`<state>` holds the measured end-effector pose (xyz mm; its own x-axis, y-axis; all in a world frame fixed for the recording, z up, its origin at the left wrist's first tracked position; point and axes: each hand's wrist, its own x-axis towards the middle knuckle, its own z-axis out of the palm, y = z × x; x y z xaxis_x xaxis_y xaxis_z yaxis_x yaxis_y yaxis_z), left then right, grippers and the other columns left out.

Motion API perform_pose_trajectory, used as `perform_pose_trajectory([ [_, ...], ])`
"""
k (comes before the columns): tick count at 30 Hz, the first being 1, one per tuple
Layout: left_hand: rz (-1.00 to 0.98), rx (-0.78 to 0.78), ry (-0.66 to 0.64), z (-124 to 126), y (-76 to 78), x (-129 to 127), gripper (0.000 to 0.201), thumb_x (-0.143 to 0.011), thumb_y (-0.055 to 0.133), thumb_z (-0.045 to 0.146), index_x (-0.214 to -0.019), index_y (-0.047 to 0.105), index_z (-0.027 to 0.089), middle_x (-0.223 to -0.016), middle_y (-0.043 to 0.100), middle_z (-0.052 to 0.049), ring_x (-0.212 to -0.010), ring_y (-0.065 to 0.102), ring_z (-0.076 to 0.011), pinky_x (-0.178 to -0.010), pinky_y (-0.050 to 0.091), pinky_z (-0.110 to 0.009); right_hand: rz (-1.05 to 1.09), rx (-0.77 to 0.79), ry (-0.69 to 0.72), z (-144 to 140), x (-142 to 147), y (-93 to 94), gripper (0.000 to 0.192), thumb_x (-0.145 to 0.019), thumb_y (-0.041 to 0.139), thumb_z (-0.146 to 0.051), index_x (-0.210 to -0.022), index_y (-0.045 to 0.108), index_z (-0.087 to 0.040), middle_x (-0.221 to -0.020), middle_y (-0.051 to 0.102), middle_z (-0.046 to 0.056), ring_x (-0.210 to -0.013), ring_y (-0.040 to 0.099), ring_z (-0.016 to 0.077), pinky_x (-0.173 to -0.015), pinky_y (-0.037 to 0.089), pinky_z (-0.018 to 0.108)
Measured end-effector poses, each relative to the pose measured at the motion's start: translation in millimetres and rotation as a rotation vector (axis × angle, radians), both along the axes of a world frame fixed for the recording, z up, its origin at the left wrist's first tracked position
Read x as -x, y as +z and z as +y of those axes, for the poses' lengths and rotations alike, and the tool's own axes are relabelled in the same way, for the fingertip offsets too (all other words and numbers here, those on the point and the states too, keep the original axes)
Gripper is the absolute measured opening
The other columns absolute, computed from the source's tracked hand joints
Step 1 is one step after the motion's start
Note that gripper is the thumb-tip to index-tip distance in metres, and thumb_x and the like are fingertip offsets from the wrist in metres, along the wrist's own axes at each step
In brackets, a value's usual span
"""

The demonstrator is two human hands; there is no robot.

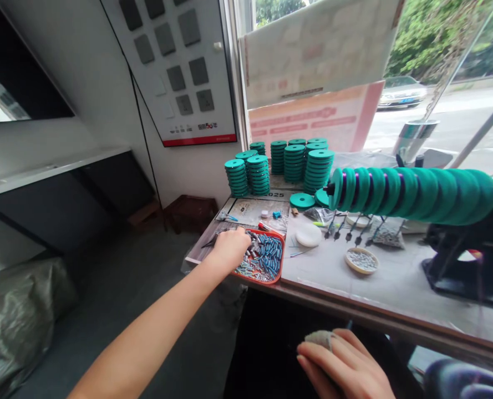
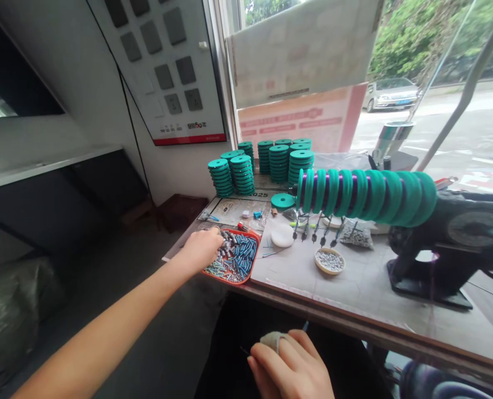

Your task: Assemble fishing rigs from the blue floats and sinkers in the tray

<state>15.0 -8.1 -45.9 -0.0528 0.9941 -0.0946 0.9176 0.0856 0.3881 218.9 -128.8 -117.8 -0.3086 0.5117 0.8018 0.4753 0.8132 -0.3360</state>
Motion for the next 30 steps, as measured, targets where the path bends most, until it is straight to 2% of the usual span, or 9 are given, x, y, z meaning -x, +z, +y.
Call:
perform_pose_trajectory([
  [2, -0.082, 0.007, 0.001, 1.7, 5.8, 1.2, 0.012, -0.071, 0.049, 0.01, -0.07, 0.059, 0.005, -0.091, 0.057, -0.005, -0.089, 0.051, -0.004, -0.097, 0.041, -0.027, 0.005, 0.001, -0.004, -0.1, -0.8, 0.3, 0.014, -0.084, 0.047, -0.012, -0.075, 0.056, -0.017, -0.057, 0.05, 0.0, -0.053, 0.049, 0.0088, -0.052, 0.039, 0.02],
  [5, -0.285, 0.022, -0.008, -9.3, 17.5, 2.4, 0.004, -0.063, 0.057, 0.009, -0.065, 0.06, 0.007, -0.083, 0.057, -0.003, -0.073, 0.046, 0.0015, -0.077, 0.04, -0.012, 0.017, -0.006, -0.01, 0.8, -2.6, 2.4, 0.012, -0.084, 0.047, -0.012, -0.079, 0.057, -0.016, -0.06, 0.053, 0.0, -0.054, 0.05, 0.0083, -0.054, 0.04, 0.02],
  [8, -0.576, 0.139, -0.029, -39.9, 16.9, -4.2, 0.02, -0.064, 0.061, 0.026, -0.078, 0.059, 0.012, -0.072, 0.056, 0.001, -0.055, 0.04, 0.0058, -0.054, 0.031, -0.007, 0.018, -0.019, -0.001, 2.3, -3.4, 4.3, 0.011, -0.084, 0.048, -0.011, -0.084, 0.057, -0.016, -0.064, 0.055, 0.0, -0.056, 0.05, 0.008, -0.059, 0.042, 0.021],
  [10, -0.755, 0.263, -0.018, -66.2, 5.0, -13.5, 0.027, -0.065, 0.057, 0.035, -0.08, 0.054, 0.012, -0.064, 0.052, 0.003, -0.042, 0.026, 0.0078, -0.043, 0.02, -0.008, 0.021, -0.019, 0.014, 2.6, -3.0, 4.4, 0.011, -0.082, 0.048, -0.01, -0.085, 0.057, -0.016, -0.067, 0.056, 0.001, -0.059, 0.05, 0.0085, -0.061, 0.041, 0.022],
  [12, -0.934, 0.369, 0.014, -90.8, -12.5, -24.7, 0.027, -0.066, 0.054, 0.036, -0.082, 0.048, 0.015, -0.071, 0.054, 0.003, -0.041, 0.025, 0.0083, -0.04, 0.019, -0.009, 0.025, -0.015, 0.022, 1.7, -2.3, 3.8, 0.012, -0.082, 0.049, -0.009, -0.085, 0.058, -0.016, -0.069, 0.057, 0.001, -0.061, 0.049, 0.0093, -0.063, 0.04, 0.024],
  [14, -1.351, 0.562, 0.224, -108.9, -30.0, -34.8, 0.037, -0.061, 0.063, 0.03, -0.092, 0.046, 0.021, -0.069, 0.054, 0.006, -0.038, 0.023, 0.009, -0.039, 0.012, -0.008, 0.008, 0.008, 0.028, 0.1, -1.2, 2.8, 0.012, -0.082, 0.049, -0.009, -0.083, 0.058, -0.017, -0.068, 0.056, 0.0, -0.063, 0.048, 0.01, -0.064, 0.039, 0.024],
  [16, -1.562, 0.62, 0.393, -119.3, -43.0, -42.2, 0.044, -0.058, 0.067, 0.026, -0.096, 0.045, 0.024, -0.066, 0.055, 0.007, -0.037, 0.025, 0.0086, -0.04, 0.01, -0.007, -0.007, 0.032, 0.037, -1.3, 0.1, 1.6, 0.013, -0.083, 0.048, -0.011, -0.08, 0.058, -0.018, -0.067, 0.055, 0.0, -0.064, 0.047, 0.0105, -0.065, 0.038, 0.024],
  [20, -1.675, 0.604, 0.526, -123.7, -54.0, -48.5, 0.039, -0.057, 0.07, 0.028, -0.086, 0.045, 0.02, -0.062, 0.055, 0.007, -0.035, 0.023, 0.0082, -0.04, 0.004, -0.009, -0.014, 0.047, 0.058, -1.7, 3.1, -1.5, 0.015, -0.085, 0.047, -0.013, -0.076, 0.057, -0.019, -0.066, 0.054, -0.001, -0.066, 0.045, 0.0111, -0.068, 0.036, 0.024],
  [30, -1.668, 0.617, 0.551, -125.5, -54.3, -50.8, 0.045, -0.055, 0.073, 0.03, -0.091, 0.047, 0.02, -0.062, 0.056, 0.006, -0.035, 0.027, 0.0078, -0.042, 0.004, -0.009, -0.03, 0.088, 0.078, -1.9, 6.2, -4.1, 0.014, -0.086, 0.046, -0.014, -0.077, 0.056, -0.018, -0.067, 0.053, -0.001, -0.068, 0.043, 0.0119, -0.071, 0.035, 0.024],
])
